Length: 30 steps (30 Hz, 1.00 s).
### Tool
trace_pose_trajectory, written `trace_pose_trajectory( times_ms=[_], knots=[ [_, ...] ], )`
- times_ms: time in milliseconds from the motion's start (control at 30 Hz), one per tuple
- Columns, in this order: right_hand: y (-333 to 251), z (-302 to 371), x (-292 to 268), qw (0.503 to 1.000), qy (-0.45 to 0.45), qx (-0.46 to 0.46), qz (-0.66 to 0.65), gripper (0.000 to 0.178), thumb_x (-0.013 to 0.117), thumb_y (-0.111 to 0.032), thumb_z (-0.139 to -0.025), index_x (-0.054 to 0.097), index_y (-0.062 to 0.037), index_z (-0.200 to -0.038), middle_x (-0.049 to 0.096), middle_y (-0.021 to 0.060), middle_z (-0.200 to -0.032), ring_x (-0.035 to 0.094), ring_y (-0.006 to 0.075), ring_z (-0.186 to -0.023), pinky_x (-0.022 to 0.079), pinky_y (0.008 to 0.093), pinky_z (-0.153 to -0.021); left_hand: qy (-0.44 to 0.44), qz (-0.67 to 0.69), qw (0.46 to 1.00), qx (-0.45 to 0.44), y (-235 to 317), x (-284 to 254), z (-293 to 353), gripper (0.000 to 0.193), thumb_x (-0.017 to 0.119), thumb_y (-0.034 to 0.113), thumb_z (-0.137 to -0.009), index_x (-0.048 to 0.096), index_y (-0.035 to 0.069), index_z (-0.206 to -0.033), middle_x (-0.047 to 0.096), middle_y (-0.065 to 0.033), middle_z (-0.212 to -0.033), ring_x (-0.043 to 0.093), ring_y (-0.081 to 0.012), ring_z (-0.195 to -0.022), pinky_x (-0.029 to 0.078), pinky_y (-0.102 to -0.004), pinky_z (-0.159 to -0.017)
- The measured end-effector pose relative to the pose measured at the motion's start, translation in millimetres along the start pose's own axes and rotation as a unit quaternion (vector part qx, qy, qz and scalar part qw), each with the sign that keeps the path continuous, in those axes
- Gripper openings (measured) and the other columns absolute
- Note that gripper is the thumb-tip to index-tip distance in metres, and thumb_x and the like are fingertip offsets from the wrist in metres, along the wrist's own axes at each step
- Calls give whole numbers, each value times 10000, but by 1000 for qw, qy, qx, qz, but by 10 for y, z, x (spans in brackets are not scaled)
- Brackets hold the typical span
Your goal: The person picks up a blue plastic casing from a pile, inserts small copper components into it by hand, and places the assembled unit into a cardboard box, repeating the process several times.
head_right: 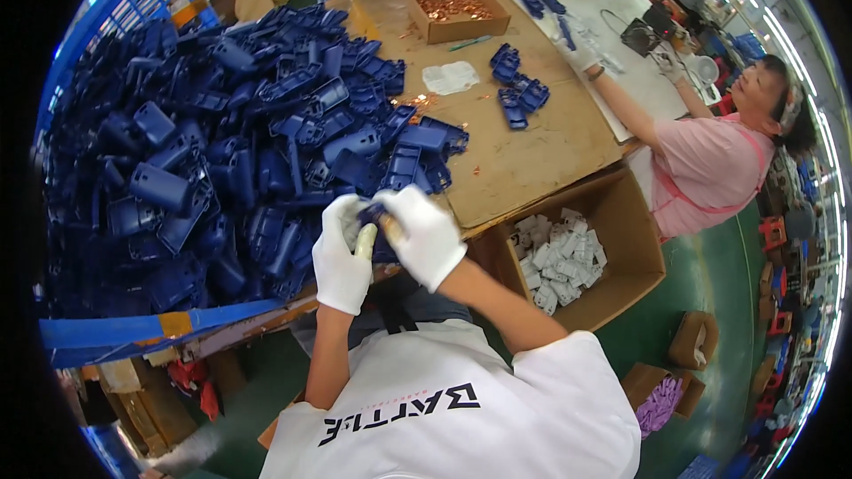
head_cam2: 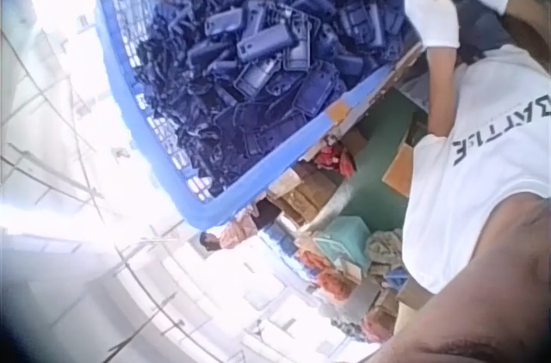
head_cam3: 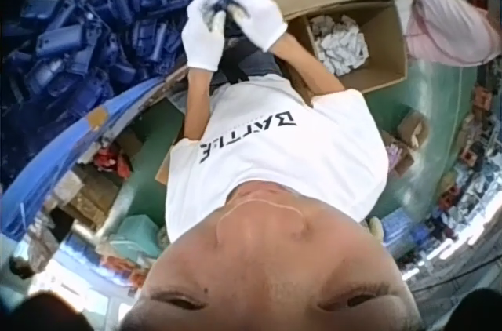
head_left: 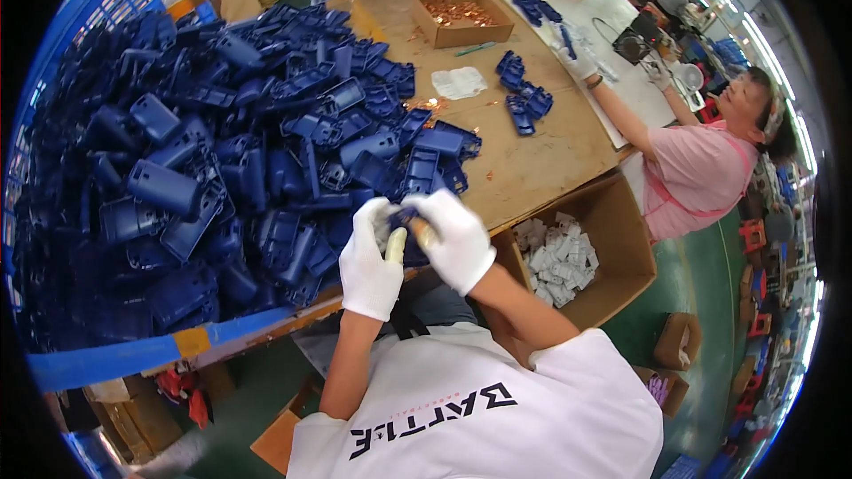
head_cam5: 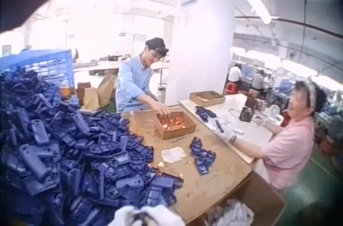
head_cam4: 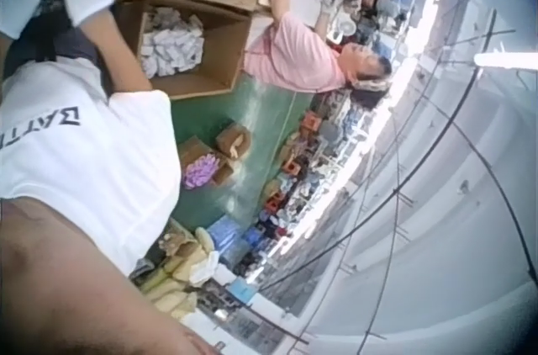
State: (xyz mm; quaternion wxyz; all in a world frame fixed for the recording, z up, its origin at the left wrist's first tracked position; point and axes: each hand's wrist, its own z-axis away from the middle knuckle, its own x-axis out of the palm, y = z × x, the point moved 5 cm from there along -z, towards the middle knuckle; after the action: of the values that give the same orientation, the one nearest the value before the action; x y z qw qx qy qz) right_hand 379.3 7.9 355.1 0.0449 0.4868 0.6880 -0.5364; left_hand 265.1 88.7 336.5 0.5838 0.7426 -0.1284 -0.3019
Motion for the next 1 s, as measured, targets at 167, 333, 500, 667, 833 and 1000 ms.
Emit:
trace_pose_trajectory(
  times_ms=[167,333,500,667,833,1000],
  knots=[
    [1849,-951,-945,961,134,112,216,247,604,-138,-867,675,-53,-1087,675,181,-1083,639,356,-1013,497,407,-899,4,13,999,32,34,-49,78,578,595,-89,-875,405,46,-1405,604,-177,-1264,631,-287,-1139,514,-354,-967],
    [2901,-1448,-1622,850,127,300,414,434,676,-287,-884,519,-70,-1225,566,224,-1156,604,407,-1070,529,471,-872,-66,-39,997,33,-47,-28,234,374,627,-42,-868,575,40,-1229,659,-149,-1111,689,-248,-994,534,-328,-886],
    [1523,-1244,-777,968,-74,-52,235,493,713,-224,-827,556,-100,-1277,600,149,-1215,559,343,-1138,453,401,-995,-38,-43,998,-29,-225,-292,490,251,583,-40,-888,630,20,-1126,673,-130,-1068,688,-247,-958,527,-307,-869],
    [1238,-898,-119,940,-219,35,259,578,701,-337,-836,495,-143,-1339,597,178,-1171,576,362,-1116,476,447,-958,-58,-69,996,-7,-324,-298,577,232,602,-18,-875,647,44,-1094,679,-123,-1032,683,-266,-939,522,-314,-841],
    [1371,-994,-191,961,-177,29,213,506,729,-246,-799,565,-146,-1267,594,168,-1133,586,366,-1079,490,426,-931,-77,-85,993,25,-290,-230,581,216,619,-5,-862,654,61,-1065,678,-115,-1018,675,-285,-928,519,-311,-818],
    [1478,-1026,-562,994,-38,65,74,531,780,-156,-731,616,-86,-1230,614,163,-1086,615,340,-1007,488,384,-897,-92,-79,992,16,-307,-153,551,194,624,43,-906,643,35,-1099,687,-124,-1012,686,-262,-933,525,-314,-839]
  ],
)
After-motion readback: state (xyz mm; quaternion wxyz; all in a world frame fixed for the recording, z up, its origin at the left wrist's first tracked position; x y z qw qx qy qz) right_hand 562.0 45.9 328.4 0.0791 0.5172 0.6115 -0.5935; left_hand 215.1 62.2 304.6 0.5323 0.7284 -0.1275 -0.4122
